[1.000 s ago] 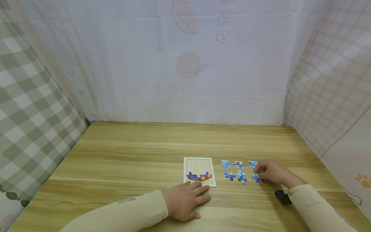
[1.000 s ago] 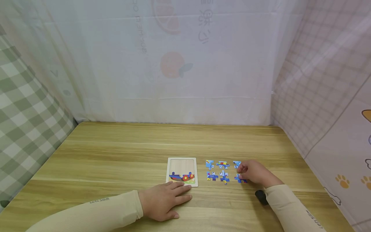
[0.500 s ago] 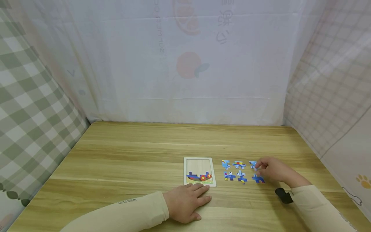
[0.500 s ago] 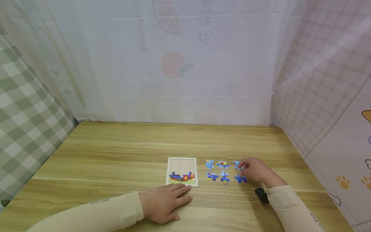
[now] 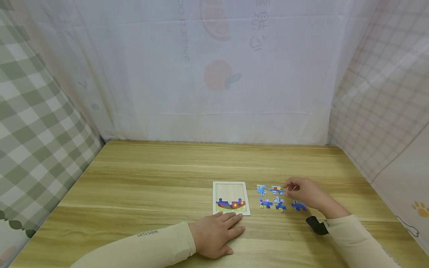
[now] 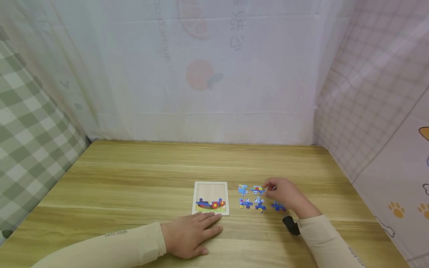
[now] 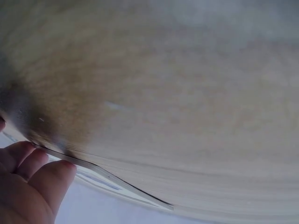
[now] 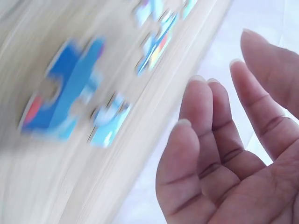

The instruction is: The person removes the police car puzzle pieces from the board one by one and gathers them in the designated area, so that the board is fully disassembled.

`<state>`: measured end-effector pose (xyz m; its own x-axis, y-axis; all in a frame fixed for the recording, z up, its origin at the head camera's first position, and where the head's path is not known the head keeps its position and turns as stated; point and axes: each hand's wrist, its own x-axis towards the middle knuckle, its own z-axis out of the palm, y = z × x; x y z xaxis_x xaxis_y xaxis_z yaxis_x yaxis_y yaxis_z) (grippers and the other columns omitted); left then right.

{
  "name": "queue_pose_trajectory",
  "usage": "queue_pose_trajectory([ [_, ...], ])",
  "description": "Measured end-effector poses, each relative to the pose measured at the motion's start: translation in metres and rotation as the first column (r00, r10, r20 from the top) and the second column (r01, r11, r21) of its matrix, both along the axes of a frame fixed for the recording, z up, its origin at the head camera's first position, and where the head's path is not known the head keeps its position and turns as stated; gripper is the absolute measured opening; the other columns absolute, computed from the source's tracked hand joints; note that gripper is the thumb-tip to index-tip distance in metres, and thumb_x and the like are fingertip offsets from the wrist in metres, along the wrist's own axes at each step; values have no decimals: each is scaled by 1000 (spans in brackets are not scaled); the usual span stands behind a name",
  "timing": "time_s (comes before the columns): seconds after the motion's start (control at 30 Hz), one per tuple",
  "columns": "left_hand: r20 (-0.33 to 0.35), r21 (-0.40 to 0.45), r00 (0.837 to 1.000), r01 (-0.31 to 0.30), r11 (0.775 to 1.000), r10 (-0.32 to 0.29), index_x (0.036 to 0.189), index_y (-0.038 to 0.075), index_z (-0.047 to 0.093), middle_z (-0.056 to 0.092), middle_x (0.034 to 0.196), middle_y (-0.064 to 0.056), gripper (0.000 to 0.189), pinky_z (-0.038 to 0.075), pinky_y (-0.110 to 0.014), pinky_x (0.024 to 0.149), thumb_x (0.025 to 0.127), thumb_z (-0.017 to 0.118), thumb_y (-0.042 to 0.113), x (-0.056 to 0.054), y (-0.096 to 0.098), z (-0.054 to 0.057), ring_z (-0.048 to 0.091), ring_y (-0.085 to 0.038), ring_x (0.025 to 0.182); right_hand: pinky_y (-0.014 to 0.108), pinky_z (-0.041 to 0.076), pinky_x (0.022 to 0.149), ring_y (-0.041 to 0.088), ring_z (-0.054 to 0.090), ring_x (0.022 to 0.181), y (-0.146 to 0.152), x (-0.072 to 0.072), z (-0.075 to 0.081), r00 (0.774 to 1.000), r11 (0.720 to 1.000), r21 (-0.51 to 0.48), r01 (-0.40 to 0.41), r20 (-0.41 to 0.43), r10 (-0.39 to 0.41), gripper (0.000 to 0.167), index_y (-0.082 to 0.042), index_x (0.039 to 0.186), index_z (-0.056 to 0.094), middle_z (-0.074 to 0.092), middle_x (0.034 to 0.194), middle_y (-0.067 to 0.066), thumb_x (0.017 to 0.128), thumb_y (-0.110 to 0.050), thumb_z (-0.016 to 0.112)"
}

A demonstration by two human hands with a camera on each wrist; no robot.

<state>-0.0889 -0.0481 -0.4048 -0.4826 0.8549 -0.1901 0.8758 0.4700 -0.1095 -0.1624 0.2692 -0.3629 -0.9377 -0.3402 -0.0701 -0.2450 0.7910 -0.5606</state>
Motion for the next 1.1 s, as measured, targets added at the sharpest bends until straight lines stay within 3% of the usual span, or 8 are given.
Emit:
queue_pose_trajectory([
  [0.27,9,-9,1000,-9,1000,9,151,26,34,28,157,-2,60,34,-32,109,98,39,55,1,0,0,27,-15,143,33,46,68,17,54,80,-31,-1,-2,999,997,-73,-8,31,11,18,-2,103,67,61,89,3,88,-11,69],
  [0.57,3,-13,1000,-9,1000,9,151,26,34,27,157,-2,61,34,-31,109,98,38,56,1,0,-1,27,-15,143,33,47,70,16,55,81,-65,-5,-4,997,990,-122,-74,25,77,19,-1,104,67,62,89,2,87,-9,69],
  [1.1,-46,0,999,17,1000,-17,150,26,36,29,156,-3,61,35,-31,108,98,39,57,-1,-1,-4,29,-17,142,29,46,68,12,52,77,-110,-18,-18,979,977,-100,-190,53,196,14,-6,98,68,62,90,1,85,-8,71],
])
